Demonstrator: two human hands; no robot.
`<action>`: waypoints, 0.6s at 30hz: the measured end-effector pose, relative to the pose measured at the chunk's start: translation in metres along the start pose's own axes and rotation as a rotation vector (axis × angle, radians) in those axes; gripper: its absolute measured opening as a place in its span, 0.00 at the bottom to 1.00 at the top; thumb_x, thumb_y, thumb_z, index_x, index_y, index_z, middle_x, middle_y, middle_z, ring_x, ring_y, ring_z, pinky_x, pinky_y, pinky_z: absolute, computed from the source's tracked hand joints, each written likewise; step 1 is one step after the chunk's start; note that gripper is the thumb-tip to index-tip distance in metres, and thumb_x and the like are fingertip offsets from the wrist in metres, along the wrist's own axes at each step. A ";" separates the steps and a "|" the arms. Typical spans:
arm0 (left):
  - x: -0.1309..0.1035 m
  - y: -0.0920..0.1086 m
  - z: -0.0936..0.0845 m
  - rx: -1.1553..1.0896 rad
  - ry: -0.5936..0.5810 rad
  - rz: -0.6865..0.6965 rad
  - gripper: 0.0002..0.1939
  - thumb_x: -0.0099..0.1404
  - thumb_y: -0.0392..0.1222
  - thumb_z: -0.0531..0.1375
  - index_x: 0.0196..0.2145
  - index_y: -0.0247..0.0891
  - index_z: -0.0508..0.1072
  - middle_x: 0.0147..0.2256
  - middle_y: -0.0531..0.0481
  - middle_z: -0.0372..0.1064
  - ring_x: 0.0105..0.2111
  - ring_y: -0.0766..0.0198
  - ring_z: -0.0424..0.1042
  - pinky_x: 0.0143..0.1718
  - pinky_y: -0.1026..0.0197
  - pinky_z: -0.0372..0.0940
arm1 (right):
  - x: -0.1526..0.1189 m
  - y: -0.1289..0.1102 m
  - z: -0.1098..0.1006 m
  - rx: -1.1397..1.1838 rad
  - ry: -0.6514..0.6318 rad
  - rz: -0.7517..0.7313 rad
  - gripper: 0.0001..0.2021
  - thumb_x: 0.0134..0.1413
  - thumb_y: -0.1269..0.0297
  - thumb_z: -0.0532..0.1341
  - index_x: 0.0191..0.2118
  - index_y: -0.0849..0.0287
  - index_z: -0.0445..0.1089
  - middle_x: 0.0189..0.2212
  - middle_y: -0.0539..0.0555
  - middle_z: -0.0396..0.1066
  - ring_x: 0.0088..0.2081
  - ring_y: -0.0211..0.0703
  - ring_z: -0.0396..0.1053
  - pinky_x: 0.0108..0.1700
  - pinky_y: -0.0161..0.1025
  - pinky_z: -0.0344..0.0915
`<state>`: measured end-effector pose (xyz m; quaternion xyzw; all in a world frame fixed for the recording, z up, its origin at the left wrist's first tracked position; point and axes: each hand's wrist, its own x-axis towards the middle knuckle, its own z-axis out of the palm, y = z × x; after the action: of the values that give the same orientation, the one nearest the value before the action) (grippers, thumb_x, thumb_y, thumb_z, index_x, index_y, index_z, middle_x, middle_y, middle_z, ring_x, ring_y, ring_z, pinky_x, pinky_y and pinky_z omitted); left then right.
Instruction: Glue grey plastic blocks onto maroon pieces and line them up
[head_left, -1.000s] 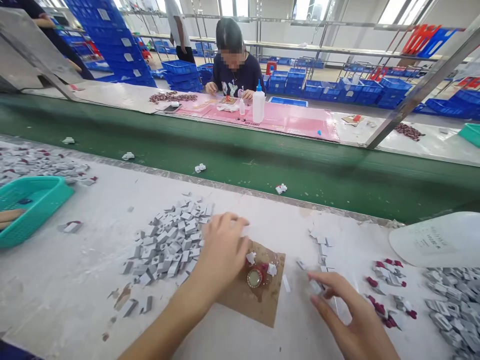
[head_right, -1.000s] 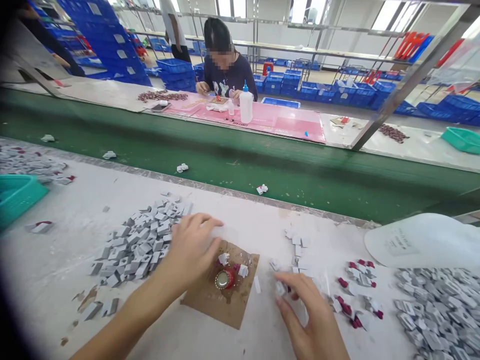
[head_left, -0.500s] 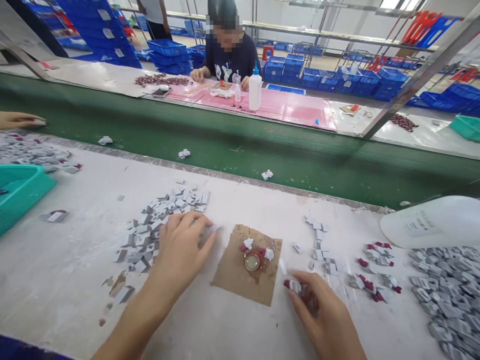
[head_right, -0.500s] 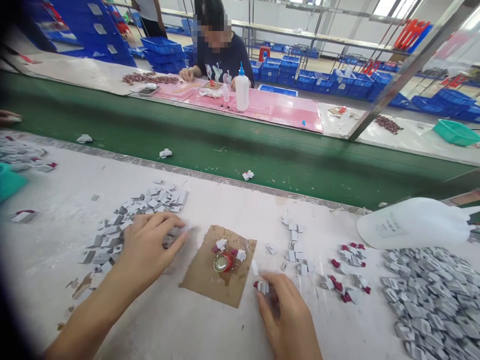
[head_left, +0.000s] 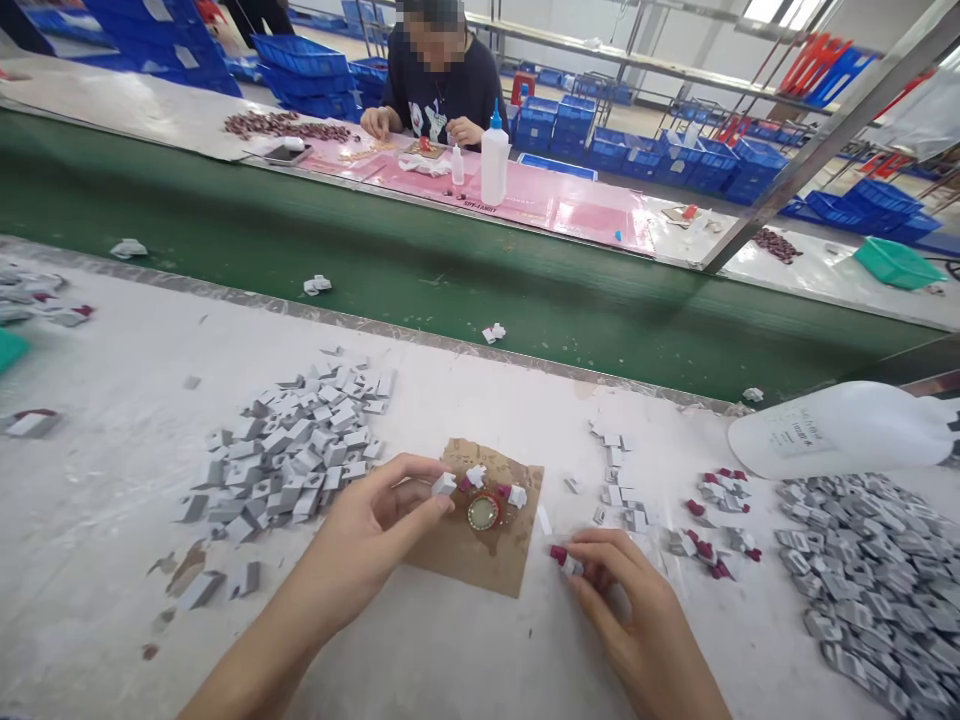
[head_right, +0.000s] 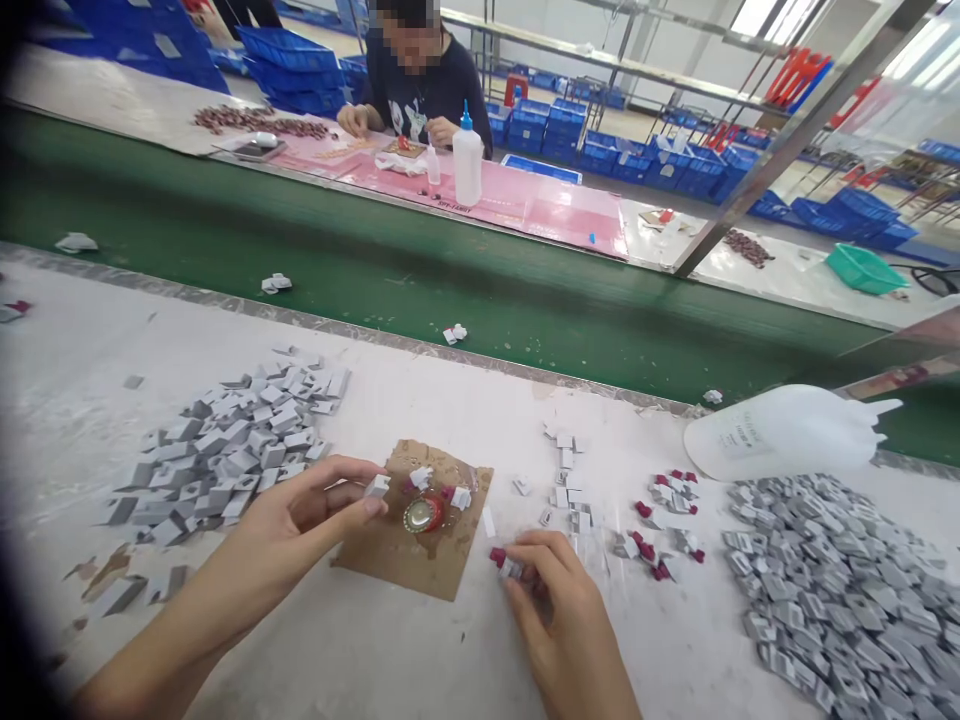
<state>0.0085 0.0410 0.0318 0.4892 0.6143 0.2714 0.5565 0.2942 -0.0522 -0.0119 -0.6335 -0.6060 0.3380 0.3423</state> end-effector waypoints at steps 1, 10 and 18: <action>-0.001 0.001 0.001 -0.002 -0.002 -0.004 0.23 0.65 0.65 0.69 0.48 0.48 0.78 0.40 0.46 0.86 0.44 0.44 0.84 0.43 0.52 0.72 | 0.000 0.001 0.000 -0.002 -0.012 -0.003 0.08 0.73 0.57 0.63 0.45 0.48 0.81 0.47 0.56 0.81 0.36 0.49 0.79 0.40 0.43 0.79; -0.005 0.001 0.010 -0.056 0.012 0.047 0.17 0.68 0.61 0.68 0.45 0.48 0.78 0.42 0.47 0.86 0.46 0.46 0.83 0.49 0.50 0.73 | 0.017 -0.032 0.014 0.096 0.003 -0.137 0.10 0.73 0.66 0.62 0.49 0.47 0.81 0.45 0.56 0.84 0.45 0.55 0.83 0.47 0.48 0.81; -0.005 0.004 0.013 -0.125 0.036 0.105 0.14 0.67 0.56 0.69 0.44 0.47 0.79 0.40 0.49 0.86 0.43 0.52 0.84 0.47 0.54 0.75 | 0.045 -0.063 0.043 -0.080 -0.019 -0.353 0.15 0.73 0.75 0.58 0.50 0.53 0.81 0.43 0.56 0.86 0.44 0.55 0.83 0.46 0.53 0.79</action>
<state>0.0217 0.0352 0.0341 0.4801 0.5795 0.3468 0.5599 0.2263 -0.0037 0.0175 -0.5270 -0.7240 0.2543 0.3652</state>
